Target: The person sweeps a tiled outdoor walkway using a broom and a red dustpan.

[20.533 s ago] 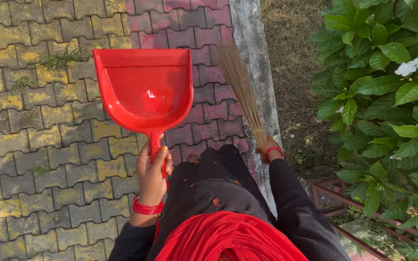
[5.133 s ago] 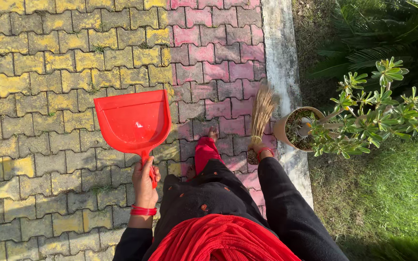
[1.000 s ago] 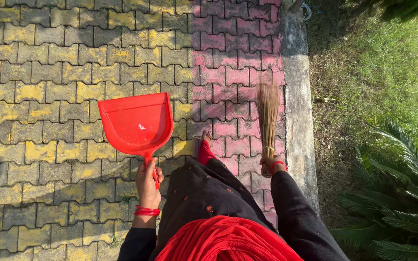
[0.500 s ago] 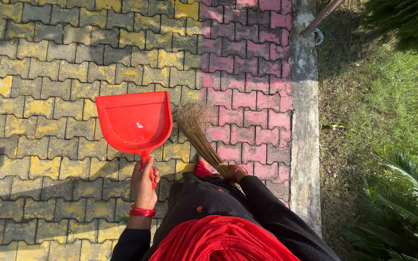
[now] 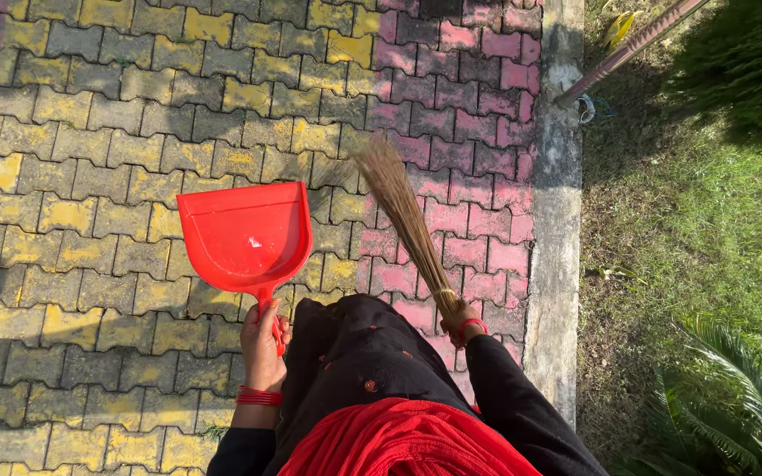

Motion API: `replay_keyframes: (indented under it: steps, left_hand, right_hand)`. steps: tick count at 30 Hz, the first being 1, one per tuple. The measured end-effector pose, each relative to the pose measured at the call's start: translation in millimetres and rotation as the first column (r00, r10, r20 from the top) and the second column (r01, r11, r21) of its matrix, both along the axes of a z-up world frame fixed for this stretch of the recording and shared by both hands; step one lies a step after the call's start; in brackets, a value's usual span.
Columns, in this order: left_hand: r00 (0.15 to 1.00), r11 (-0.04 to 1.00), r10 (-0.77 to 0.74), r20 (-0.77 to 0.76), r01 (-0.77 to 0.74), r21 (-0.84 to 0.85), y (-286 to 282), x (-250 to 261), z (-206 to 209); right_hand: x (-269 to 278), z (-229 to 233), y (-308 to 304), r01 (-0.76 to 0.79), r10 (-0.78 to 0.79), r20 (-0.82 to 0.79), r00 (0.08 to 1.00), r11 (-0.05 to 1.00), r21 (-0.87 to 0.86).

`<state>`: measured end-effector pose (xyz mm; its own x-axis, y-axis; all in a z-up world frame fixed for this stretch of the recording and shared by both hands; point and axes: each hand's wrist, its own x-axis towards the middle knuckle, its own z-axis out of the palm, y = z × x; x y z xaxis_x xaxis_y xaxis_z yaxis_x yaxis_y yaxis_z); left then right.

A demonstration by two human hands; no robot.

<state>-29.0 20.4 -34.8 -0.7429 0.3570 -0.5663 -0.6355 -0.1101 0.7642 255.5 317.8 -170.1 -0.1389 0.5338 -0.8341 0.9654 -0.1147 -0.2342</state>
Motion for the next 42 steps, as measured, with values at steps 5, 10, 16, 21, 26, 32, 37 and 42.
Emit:
replay_keyframes:
  steps: [5, 10, 16, 21, 26, 32, 37, 42]
  left_hand:
    - [0.999, 0.999, -0.034, 0.029, 0.034, -0.005, 21, -24, 7]
    - [0.998, 0.999, -0.042, 0.056, 0.043, -0.008, 46, -63, 7]
    - [0.998, 0.999, -0.041, 0.045, 0.04, 0.018, 84, -136, 6]
    - [0.998, 0.998, -0.066, 0.007, 0.066, 0.006, 107, -203, 18]
    - [0.995, 0.995, -0.095, -0.011, 0.096, 0.028, 133, -261, 22]
    - [0.992, 0.992, -0.125, 0.018, 0.125, 0.025, 150, -299, 20]
    - [0.993, 0.993, -0.114, 0.015, 0.113, 0.021, 156, -324, 13]
    - [0.997, 0.996, -0.078, -0.006, 0.078, 0.035, 164, -351, 0]
  right_hand:
    - [0, -17, 64, 0.621, -0.657, -0.016, 0.754, 0.72, -0.308]
    - [-43, -8, 105, 0.73, -0.826, -0.042, 0.562, 0.519, -0.446]
    - [-160, -9, 44, -0.154, 0.155, -0.004, 0.988, 0.976, -0.155]
    - [-266, -6, 21, -0.599, 0.6, -0.015, 0.8, 0.795, -0.094]
    - [-315, -2, 28, -0.688, 0.698, -0.087, 0.71, 0.715, 0.126]
    - [-300, 4, 73, -0.415, 0.412, 0.051, 0.91, 0.898, 0.143]
    - [-277, 4, 133, 0.292, -0.276, -0.119, 0.954, 0.945, 0.149]
    - [-285, -11, 222, 0.727, -0.771, -0.135, 0.622, 0.633, -0.265]
